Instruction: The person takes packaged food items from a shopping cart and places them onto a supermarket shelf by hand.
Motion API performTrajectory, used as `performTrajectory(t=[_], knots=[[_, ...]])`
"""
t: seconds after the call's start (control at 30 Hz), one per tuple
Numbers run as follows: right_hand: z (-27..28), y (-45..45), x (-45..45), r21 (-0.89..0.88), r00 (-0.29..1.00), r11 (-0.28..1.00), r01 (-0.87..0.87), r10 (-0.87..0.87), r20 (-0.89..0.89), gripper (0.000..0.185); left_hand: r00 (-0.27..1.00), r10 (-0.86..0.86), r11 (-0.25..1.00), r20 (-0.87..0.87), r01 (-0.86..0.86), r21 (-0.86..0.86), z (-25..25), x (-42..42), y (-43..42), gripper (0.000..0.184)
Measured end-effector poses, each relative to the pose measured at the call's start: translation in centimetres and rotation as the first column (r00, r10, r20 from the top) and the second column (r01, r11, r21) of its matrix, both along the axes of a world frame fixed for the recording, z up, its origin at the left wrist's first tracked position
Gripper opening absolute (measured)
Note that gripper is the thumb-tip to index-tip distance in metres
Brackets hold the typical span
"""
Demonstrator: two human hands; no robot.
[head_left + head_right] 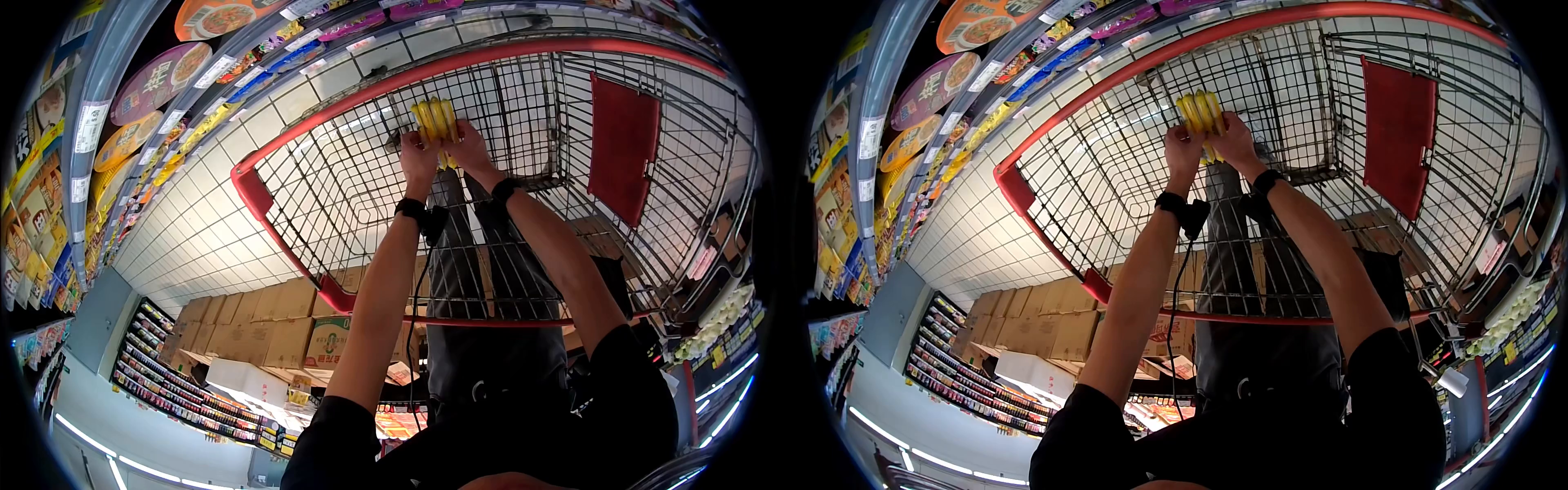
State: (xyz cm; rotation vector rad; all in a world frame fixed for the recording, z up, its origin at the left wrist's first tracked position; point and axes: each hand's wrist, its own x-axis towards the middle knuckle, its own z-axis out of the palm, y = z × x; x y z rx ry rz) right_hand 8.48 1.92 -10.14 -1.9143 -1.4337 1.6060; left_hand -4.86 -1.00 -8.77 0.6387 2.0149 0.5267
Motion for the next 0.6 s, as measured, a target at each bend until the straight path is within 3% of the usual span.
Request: performTrajectory(t=[0.27,0.33,0.57,0.6], knots=[[0.6,0.3,0.0,-0.09,0.997,0.996,0.006,-0.013,-0.08,0.057,0.998,-0.064,0.998,-0.03,0.064,0.017,-0.2,-0.1,-0.1,0.046],[0.3,0.6,0.2,-0.13,0.998,0.99,-0.056,0.05,-0.049,0.058,0.994,-0.017,0.999,0.11,0.022,-0.036,-0.2,-0.3,-0.3,0.059],[0.7,1.1,0.6,-0.185,0.981,0.973,-0.141,0.112,-0.159,0.053,0.984,0.062,0.998,0.164,-0.065,0.013,-1.6,0.7,-1.1,0.056],[0.7,1.1,0.6,-0.146,0.976,0.974,-0.172,0.148,-0.163,0.054,0.959,0.105,0.993,0.262,-0.115,0.022,-2.3,0.8,-1.1,0.055]])
